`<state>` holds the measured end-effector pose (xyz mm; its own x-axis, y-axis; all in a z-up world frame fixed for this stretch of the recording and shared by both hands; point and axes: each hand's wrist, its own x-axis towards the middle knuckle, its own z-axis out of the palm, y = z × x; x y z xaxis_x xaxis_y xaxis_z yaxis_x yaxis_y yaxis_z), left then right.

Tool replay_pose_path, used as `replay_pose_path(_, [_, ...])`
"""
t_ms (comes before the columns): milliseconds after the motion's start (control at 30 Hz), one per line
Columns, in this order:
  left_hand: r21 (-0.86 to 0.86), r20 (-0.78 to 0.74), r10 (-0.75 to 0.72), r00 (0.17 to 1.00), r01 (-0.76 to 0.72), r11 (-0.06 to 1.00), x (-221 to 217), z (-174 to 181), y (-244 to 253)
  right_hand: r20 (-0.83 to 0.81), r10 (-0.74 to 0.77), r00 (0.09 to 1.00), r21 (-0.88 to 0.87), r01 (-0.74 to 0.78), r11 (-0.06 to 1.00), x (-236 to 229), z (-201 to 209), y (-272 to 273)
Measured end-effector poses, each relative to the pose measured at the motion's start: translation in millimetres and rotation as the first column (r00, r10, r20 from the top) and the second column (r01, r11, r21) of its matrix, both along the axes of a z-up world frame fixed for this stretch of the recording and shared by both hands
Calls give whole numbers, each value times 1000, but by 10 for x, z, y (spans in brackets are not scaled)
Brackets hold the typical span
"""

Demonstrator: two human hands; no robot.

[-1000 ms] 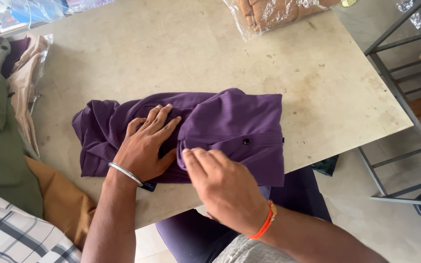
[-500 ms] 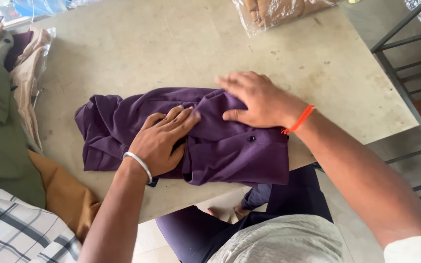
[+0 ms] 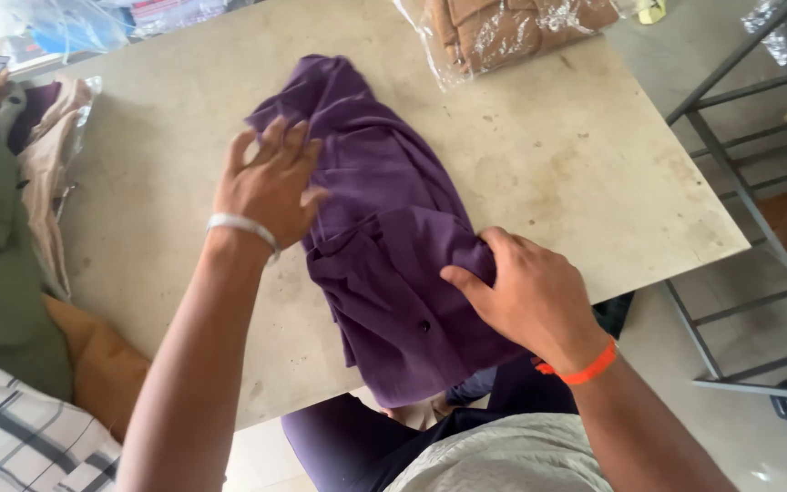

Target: The person folds a purple button-up shirt on a table, smoothing the fabric and folding the sleeves and sides into a neat rectangle. They then open a clear plastic bag, place the folded shirt inside, and carry the bagged shirt off the table.

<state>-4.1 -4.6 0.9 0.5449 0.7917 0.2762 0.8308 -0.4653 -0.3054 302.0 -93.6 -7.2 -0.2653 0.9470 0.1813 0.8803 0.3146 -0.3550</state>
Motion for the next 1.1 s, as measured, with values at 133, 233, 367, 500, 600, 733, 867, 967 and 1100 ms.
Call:
replay_pose_path(133, [-473, 393, 625, 674, -435, 766, 152, 276, -858, -74, 7, 997, 15, -6, 1000, 80, 66, -10])
replay_pose_path(233, [-461, 497, 585, 641, -376, 804, 252, 191, -1282, -218, 14, 976, 31, -7, 999, 125, 55, 39])
replay_pose_path(367, [-461, 517, 562, 646, -342, 818, 410, 6, -1403, -428, -1, 904, -121, -56, 991, 225, -82, 145])
replay_pose_path(500, [-542, 553, 637, 537, -349, 765, 513, -41, -1340, -582, 222, 782, -18, -285, 958, 284, -175, 278])
replay_pose_path(600, [-490, 703, 563, 433, -278, 826, 454, -202, -1323, -653, 278, 704, -10, -375, 927, 281, -52, 330])
replay_pose_path(733, [-443, 884, 442, 154, -32, 896, 360, -254, -1275, -697, 167, 697, -124, -347, 930, 237, 69, 415])
replay_pose_path(867, [-524, 851, 524, -21, -45, 850, 317, -251, -1121, -588, 132, 798, -64, -208, 976, 136, 20, 526])
replay_pose_path(967, [-496, 861, 506, 60, -123, 859, 310, -310, -1052, -365, 126, 922, 93, -98, 991, 75, 3, 489])
replay_pose_path(1100, [-429, 903, 428, -38, -33, 903, 378, -219, -1029, -127, 233, 964, 356, -175, 918, 34, 51, 315])
